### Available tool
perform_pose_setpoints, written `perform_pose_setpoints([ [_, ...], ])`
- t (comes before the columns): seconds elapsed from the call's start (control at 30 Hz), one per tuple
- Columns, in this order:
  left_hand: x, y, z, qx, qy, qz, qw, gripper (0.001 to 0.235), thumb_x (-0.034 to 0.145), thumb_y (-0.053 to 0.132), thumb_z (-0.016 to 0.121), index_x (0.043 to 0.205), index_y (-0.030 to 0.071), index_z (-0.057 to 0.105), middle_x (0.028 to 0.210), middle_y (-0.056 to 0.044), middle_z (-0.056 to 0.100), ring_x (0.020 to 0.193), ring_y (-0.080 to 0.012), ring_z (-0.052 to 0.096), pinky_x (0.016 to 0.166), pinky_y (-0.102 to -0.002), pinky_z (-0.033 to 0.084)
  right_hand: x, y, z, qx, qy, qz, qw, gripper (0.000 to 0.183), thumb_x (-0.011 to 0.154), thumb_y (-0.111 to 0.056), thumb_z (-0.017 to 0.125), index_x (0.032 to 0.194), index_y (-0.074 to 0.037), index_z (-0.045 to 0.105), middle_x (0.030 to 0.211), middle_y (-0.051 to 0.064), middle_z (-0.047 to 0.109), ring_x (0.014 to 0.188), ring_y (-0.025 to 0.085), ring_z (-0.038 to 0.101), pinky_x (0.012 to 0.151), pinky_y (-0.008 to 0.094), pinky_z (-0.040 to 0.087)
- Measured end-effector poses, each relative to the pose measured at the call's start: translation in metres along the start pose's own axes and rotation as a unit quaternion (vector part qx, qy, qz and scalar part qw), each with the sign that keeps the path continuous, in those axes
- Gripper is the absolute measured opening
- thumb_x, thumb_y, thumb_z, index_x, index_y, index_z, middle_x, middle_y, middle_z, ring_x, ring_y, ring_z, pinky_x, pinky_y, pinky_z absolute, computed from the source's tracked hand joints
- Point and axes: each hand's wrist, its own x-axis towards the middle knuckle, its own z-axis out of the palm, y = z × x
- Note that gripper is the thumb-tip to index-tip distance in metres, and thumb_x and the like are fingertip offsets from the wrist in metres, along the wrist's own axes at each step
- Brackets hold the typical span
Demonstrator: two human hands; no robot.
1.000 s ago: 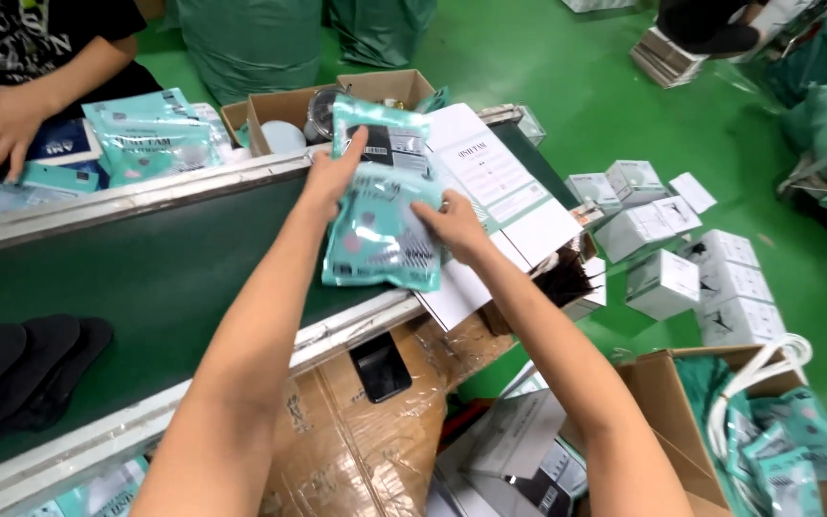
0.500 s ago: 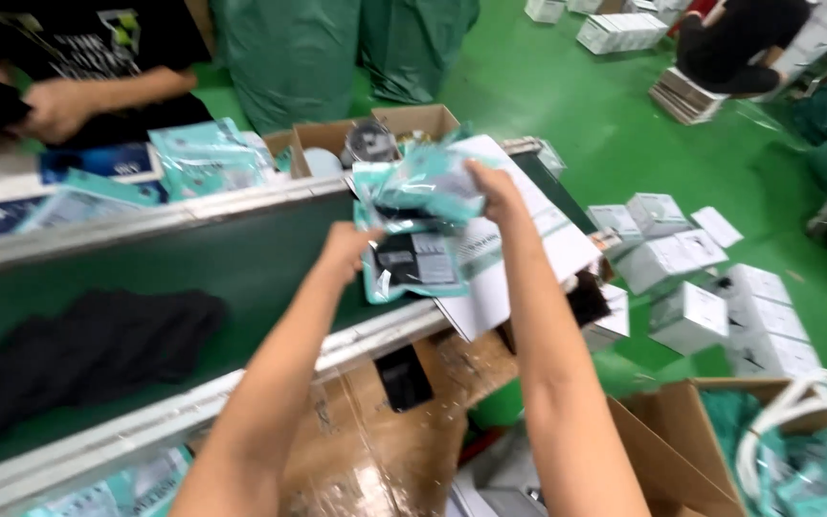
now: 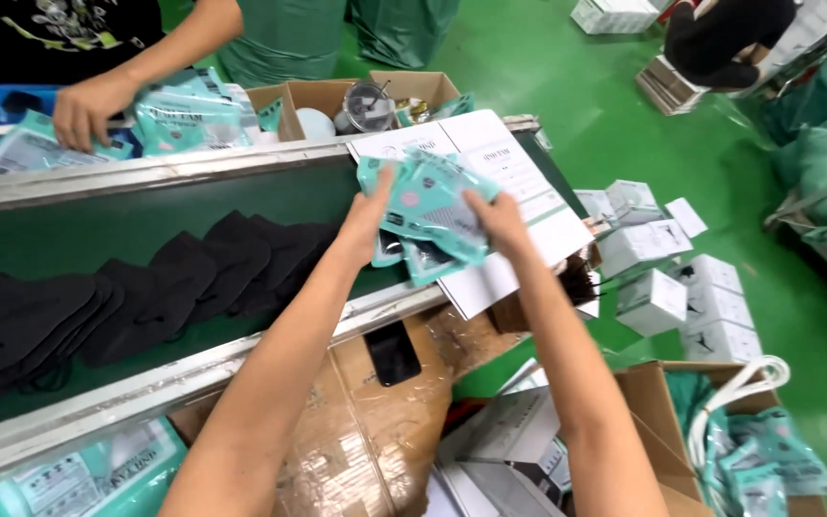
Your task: Packing black face masks into plastic pouches and preparing cardboard boxes for shipping.
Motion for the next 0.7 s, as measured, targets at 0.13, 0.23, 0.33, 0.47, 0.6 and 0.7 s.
perform_pose_setpoints([
  [0.13,-0.015,-0.018,0.01,0.441,0.118,0.213,0.864,0.097,0.068,0.029,0.095,0.141,-0.002,0.039,0.131,-0.017,0.063,0.118,-0.0262,0.066,0.098,-0.037,0.056,-0.047,-0.018,0.02,0.144,-0.031,-0.027,0.989,0.05,0.095,-0.029,0.075,0.128,0.006,0.062,0.11,0.014,0.07,0.088,0.017,0.066,0.072,0.033,0.055],
  [0.23,-0.112,0.002,0.026,0.499,0.028,0.312,0.808,0.096,0.072,0.023,0.092,0.15,0.002,0.039,0.138,-0.017,0.063,0.124,-0.0269,0.064,0.105,-0.038,0.052,-0.121,-0.05,-0.002,0.297,-0.157,0.011,0.942,0.063,0.091,-0.028,0.077,0.14,0.005,0.053,0.127,0.014,0.067,0.109,0.02,0.068,0.09,0.034,0.059],
  [0.33,-0.242,0.031,0.028,0.499,-0.078,0.291,0.812,0.093,0.079,0.016,0.087,0.156,0.005,0.037,0.142,-0.016,0.062,0.129,-0.0279,0.062,0.111,-0.038,0.049,-0.24,-0.088,-0.001,0.276,-0.237,0.014,0.931,0.076,0.082,-0.024,0.082,0.144,0.005,0.048,0.133,0.016,0.065,0.117,0.027,0.067,0.093,0.044,0.058],
  [0.47,-0.346,-0.004,-0.048,0.564,-0.125,0.352,0.737,0.11,0.072,0.022,0.094,0.157,0.002,0.028,0.154,-0.022,0.05,0.143,-0.0381,0.046,0.12,-0.045,0.034,-0.398,-0.091,0.064,0.033,-0.145,-0.155,0.977,0.105,0.071,-0.025,0.086,0.156,-0.001,0.03,0.14,0.021,0.057,0.129,0.033,0.055,0.108,0.046,0.048],
  [0.6,-0.378,-0.053,-0.135,0.57,0.04,0.108,0.814,0.122,0.072,0.022,0.089,0.16,0.004,0.005,0.138,-0.017,0.06,0.129,-0.0325,0.056,0.112,-0.044,0.039,-0.451,0.009,0.159,-0.171,-0.075,-0.371,0.91,0.116,0.059,-0.026,0.094,0.152,0.003,0.031,0.138,0.036,0.053,0.126,0.046,0.05,0.104,0.048,0.042],
  [0.7,-0.385,-0.011,-0.108,0.717,0.033,-0.094,0.69,0.08,0.091,0.008,0.047,0.166,0.011,0.021,0.135,-0.018,0.064,0.115,-0.0313,0.071,0.103,-0.04,0.058,-0.436,0.091,0.18,0.017,-0.109,-0.148,0.983,0.081,0.077,-0.029,0.091,0.142,-0.003,0.051,0.125,0.011,0.071,0.116,0.023,0.069,0.103,0.039,0.055],
])
